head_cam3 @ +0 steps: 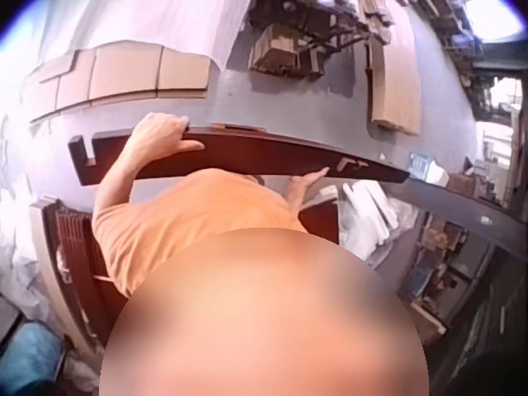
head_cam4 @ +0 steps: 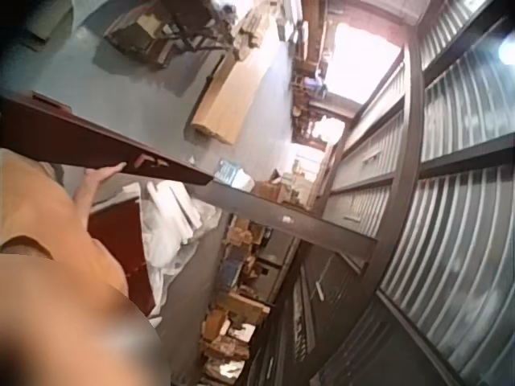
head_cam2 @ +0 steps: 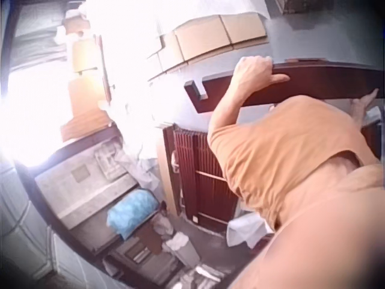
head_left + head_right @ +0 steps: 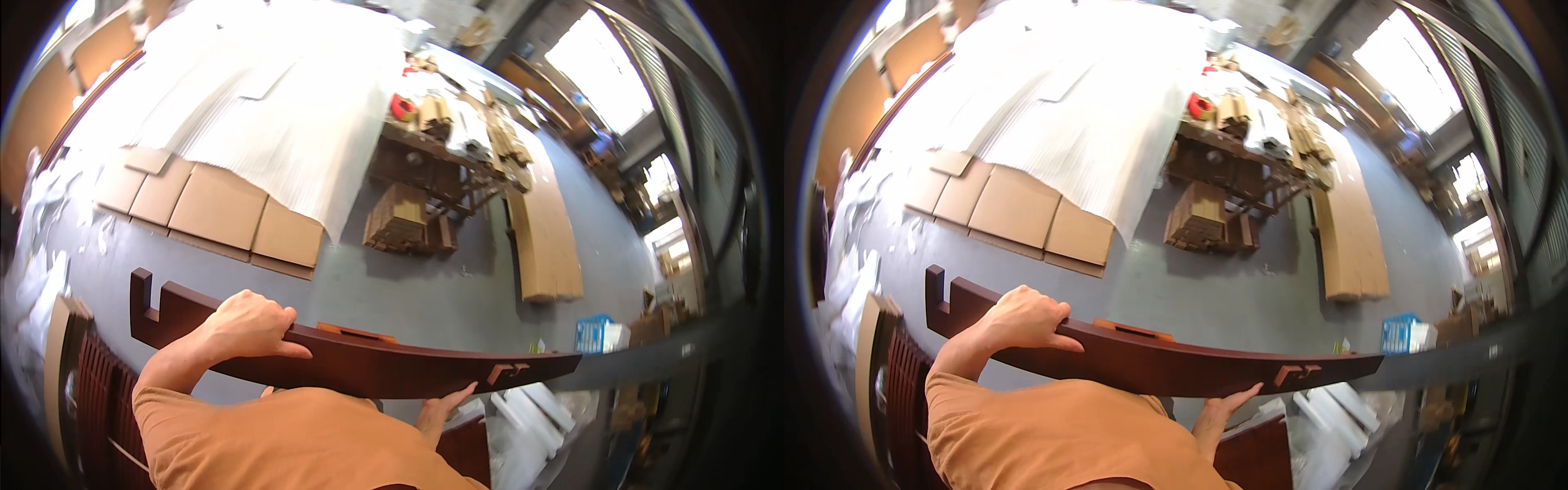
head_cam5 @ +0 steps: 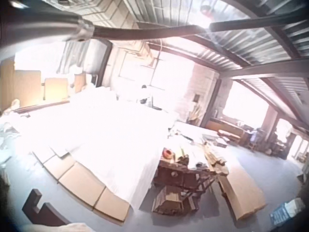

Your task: The person assembles a large cardboard box and places protective bubble wrap inside. They then pick up various wooden furniture components, including a drawer front and long frame pieces, and place them into the box. The person continues to add more bubble wrap and cardboard dividers to secure the items.

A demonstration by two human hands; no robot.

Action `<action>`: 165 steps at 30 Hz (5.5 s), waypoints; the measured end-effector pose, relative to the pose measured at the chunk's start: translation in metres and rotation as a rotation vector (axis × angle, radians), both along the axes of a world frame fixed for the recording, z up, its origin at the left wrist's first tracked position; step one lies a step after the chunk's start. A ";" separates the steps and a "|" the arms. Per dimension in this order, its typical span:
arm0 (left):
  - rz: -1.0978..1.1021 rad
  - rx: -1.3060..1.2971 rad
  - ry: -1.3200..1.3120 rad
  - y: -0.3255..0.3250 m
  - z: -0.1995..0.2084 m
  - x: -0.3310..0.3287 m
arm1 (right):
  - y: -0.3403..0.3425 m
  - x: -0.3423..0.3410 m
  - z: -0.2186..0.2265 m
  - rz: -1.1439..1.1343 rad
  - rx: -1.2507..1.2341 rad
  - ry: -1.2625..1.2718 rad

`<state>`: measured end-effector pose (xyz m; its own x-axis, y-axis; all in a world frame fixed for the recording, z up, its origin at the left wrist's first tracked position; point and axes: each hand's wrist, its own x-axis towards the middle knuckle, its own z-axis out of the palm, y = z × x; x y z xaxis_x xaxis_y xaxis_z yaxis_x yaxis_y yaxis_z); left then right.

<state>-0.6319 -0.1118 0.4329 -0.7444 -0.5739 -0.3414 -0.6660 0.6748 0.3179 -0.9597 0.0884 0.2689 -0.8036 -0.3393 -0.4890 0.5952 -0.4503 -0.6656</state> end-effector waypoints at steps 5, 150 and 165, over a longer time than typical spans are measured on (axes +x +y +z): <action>0.332 0.051 -0.025 -0.021 0.001 -0.022 | -0.115 -0.078 -0.003 0.273 0.003 0.071; 1.693 -0.374 0.565 -0.715 -0.242 0.042 | -1.259 0.088 -0.122 1.151 0.246 0.717; 2.169 0.003 0.540 -0.636 -0.282 -0.035 | -1.250 0.095 -0.109 1.261 0.452 0.927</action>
<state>-0.6669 -0.7476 0.1508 0.8315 -0.3987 -0.3869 -0.0440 -0.7415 0.6695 -0.8646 -1.1613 0.1602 -0.2024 -0.9443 -0.2597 -0.2422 0.3052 -0.9210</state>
